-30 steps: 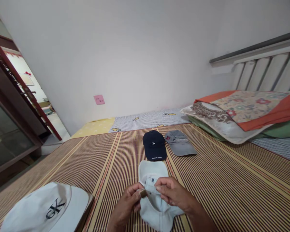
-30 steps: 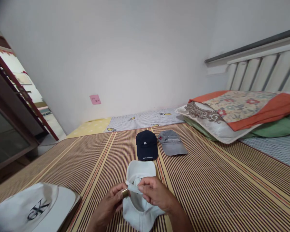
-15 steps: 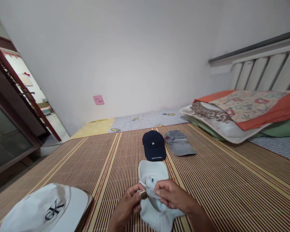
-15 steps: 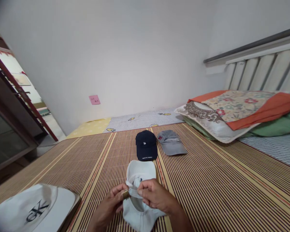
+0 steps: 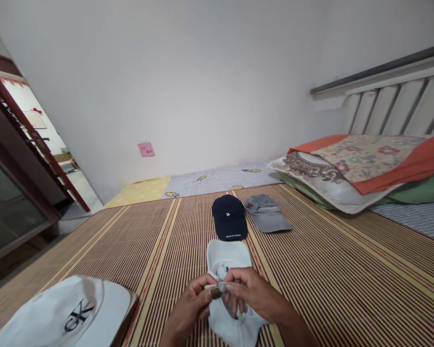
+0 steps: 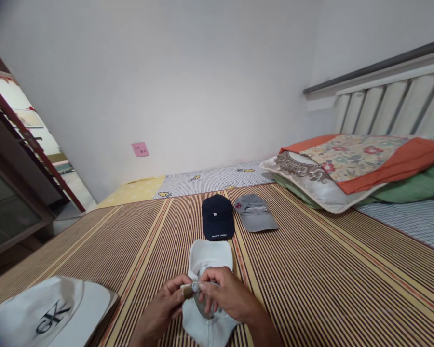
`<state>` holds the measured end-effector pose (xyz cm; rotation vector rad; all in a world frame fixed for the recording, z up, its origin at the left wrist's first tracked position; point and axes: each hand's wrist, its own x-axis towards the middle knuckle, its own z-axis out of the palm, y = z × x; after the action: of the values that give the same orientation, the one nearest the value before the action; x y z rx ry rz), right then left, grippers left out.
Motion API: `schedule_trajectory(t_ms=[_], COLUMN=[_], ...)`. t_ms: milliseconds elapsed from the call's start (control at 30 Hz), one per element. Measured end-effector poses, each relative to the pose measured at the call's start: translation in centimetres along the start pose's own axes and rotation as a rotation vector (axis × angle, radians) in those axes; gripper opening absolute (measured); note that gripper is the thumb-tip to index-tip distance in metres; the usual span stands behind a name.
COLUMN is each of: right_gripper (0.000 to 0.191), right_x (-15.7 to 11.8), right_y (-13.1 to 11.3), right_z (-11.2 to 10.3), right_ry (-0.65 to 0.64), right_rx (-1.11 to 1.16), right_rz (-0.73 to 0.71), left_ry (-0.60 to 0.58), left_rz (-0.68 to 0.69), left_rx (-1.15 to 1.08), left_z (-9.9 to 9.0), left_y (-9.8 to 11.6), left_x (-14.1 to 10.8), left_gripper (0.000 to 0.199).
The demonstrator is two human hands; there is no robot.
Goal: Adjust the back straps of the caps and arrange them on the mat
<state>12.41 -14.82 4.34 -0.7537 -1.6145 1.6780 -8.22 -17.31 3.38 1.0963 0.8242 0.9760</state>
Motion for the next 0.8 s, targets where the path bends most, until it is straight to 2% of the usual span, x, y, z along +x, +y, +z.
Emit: schedule_trajectory(t_ms=[200, 567, 800], right_gripper=[0.047, 0.046, 0.049], right_x=[-0.10, -0.23, -0.53], right_y=[-0.48, -0.50, -0.81], right_z=[0.02, -0.02, -0.32], right_ry=[0.027, -0.055, -0.059], right_rx=[-0.012, -0.020, -0.037], right_rz=[-0.008, 0.015, 0.008], left_ry=[0.003, -0.005, -0.011], left_rz=[-0.018, -0.008, -0.006], left_rx=[-0.004, 0.011, 0.020], left_z=[-0.01, 0.09, 0.01], left_y=[-0.09, -0.02, -0.56], left_x=[-0.15, -0.07, 0.05], left_gripper=[0.046, 0.047, 0.047])
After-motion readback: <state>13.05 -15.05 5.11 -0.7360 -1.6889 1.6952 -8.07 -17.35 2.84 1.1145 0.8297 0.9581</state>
